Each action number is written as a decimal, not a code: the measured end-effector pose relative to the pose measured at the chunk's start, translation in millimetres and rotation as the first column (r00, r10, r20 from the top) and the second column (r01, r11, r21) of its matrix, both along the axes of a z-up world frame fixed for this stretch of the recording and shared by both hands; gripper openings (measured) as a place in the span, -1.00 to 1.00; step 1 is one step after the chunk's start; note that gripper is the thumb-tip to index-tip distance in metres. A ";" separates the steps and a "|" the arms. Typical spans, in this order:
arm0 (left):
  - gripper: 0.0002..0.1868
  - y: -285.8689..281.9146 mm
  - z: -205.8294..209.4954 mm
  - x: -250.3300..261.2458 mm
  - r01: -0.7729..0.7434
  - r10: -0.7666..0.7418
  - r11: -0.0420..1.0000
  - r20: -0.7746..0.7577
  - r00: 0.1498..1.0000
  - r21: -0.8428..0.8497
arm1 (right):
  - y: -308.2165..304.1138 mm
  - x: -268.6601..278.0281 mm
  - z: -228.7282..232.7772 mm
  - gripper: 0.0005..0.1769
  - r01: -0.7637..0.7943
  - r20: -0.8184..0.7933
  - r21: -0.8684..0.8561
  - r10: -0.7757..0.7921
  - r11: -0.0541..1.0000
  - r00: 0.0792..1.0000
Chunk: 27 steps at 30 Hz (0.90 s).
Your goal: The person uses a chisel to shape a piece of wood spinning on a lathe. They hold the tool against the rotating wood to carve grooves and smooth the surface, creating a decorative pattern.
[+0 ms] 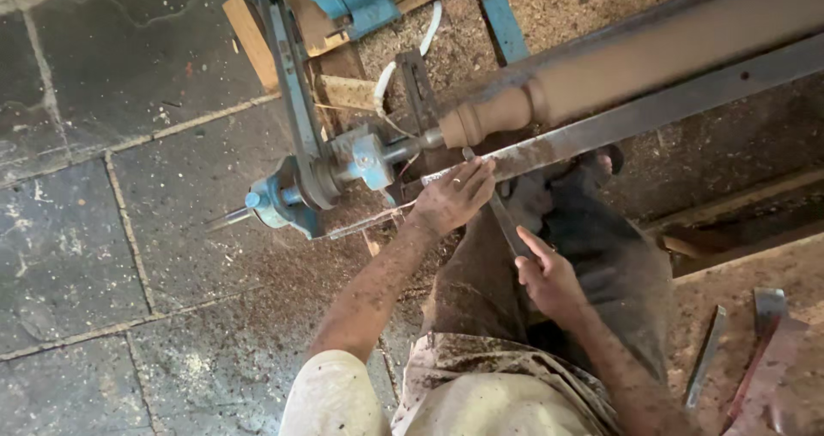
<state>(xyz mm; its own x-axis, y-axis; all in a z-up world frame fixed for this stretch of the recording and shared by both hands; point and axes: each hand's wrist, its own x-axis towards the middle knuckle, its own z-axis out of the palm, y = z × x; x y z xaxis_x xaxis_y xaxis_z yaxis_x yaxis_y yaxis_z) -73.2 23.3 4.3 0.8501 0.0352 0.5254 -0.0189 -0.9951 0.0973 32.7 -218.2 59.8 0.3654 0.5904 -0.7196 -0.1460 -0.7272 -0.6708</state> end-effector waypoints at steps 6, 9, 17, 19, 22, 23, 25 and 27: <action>-0.71 -5.1 -6.3 -3.2 -0.009 0.009 1.000 -0.007 1.000 -0.001 | -10.4 -33.3 -33.3 -0.34 0.137 0.041 0.220 -0.150 0.966 0.988; -0.72 -4.0 -7.3 -1.3 -0.016 0.016 1.000 -0.011 1.000 0.002 | -7.7 -34.7 -37.9 -0.31 0.235 -0.093 0.214 -0.220 0.948 0.971; -0.66 -4.1 -6.6 -2.3 -0.034 0.035 0.999 -0.039 0.999 0.022 | -9.9 3.5 -14.8 -0.33 -0.003 0.092 0.042 -0.001 0.999 0.996; -0.67 -3.2 -5.1 -1.3 -0.028 0.028 1.000 -0.029 0.999 0.009 | -8.7 2.8 -17.5 -0.32 0.023 0.074 0.087 -0.029 0.996 0.997; -0.70 -2.7 -9.5 -0.1 -0.021 0.021 1.000 -0.009 1.000 -0.011 | -9.3 -17.2 -32.1 -0.32 0.100 0.054 0.218 -0.115 0.971 0.992; -0.71 -4.2 -11.7 -0.6 -0.016 0.016 1.000 -0.003 1.000 -0.020 | -11.7 -26.1 -37.0 -0.31 0.133 0.022 0.244 -0.143 0.961 0.990; -0.70 -5.5 -14.7 0.1 -0.016 0.015 1.000 -0.029 0.999 -0.011 | -14.4 -39.8 -44.4 -0.30 0.182 -0.001 0.240 -0.187 0.954 0.982; -0.71 -5.5 -14.1 -0.5 -0.008 0.008 1.000 -0.043 0.999 -0.012 | -14.0 -51.3 -47.7 -0.29 0.210 0.023 0.181 -0.218 0.961 0.976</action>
<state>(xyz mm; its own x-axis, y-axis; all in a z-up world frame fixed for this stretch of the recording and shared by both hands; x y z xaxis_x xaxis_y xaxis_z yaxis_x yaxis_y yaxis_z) -73.7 17.8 -9.8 0.8714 0.0484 0.4883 -0.0063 -0.9939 0.1099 -18.6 -232.1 12.1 0.5254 0.6112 -0.5919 -0.2538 -0.5515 -0.7946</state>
